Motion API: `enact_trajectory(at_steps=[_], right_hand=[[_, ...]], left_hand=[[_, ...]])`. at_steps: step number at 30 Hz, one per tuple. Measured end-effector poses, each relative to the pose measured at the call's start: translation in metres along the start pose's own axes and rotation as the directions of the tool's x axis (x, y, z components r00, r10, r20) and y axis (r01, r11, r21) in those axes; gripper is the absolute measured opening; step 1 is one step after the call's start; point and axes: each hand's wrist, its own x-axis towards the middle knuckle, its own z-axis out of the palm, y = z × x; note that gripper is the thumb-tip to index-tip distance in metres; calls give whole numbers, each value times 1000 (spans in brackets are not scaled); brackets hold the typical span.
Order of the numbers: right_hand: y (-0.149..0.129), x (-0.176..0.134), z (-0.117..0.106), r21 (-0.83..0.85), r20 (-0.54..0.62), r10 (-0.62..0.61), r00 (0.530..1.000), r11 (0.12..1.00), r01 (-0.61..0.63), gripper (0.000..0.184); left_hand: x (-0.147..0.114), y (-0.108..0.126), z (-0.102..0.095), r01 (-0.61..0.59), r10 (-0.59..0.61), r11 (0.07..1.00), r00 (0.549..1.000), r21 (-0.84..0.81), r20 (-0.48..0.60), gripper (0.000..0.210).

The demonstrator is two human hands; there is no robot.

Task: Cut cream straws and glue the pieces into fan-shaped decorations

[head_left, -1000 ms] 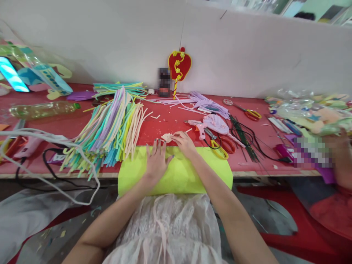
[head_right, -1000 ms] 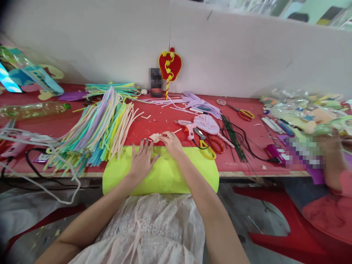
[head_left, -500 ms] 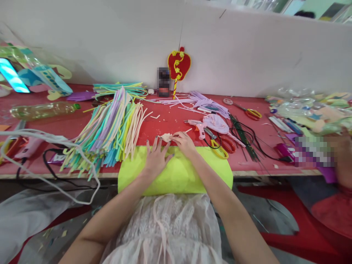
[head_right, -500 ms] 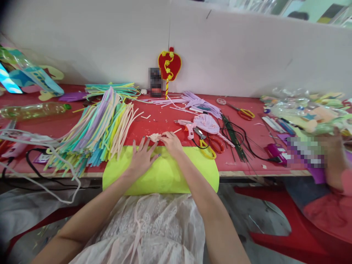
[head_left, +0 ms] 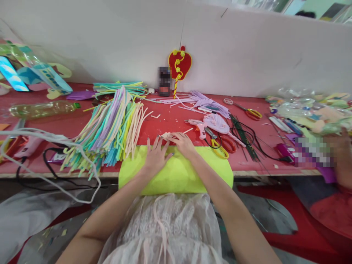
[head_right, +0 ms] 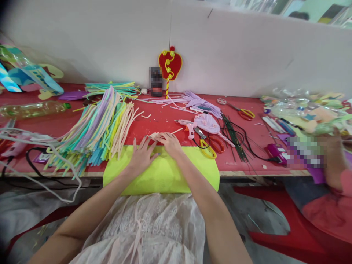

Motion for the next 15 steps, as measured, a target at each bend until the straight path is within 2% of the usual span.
enact_trajectory(at_steps=[8,15], right_hand=[[1,2,1,24,-10,-5,1000,1000,6,39],[1,2,2,9,-7,-6,1000,1000,6,38]], left_hand=[[5,-13,0,-39,39,999,999,0,11,53],[2,-15,5,-18,18,1000,1000,21,5,53]])
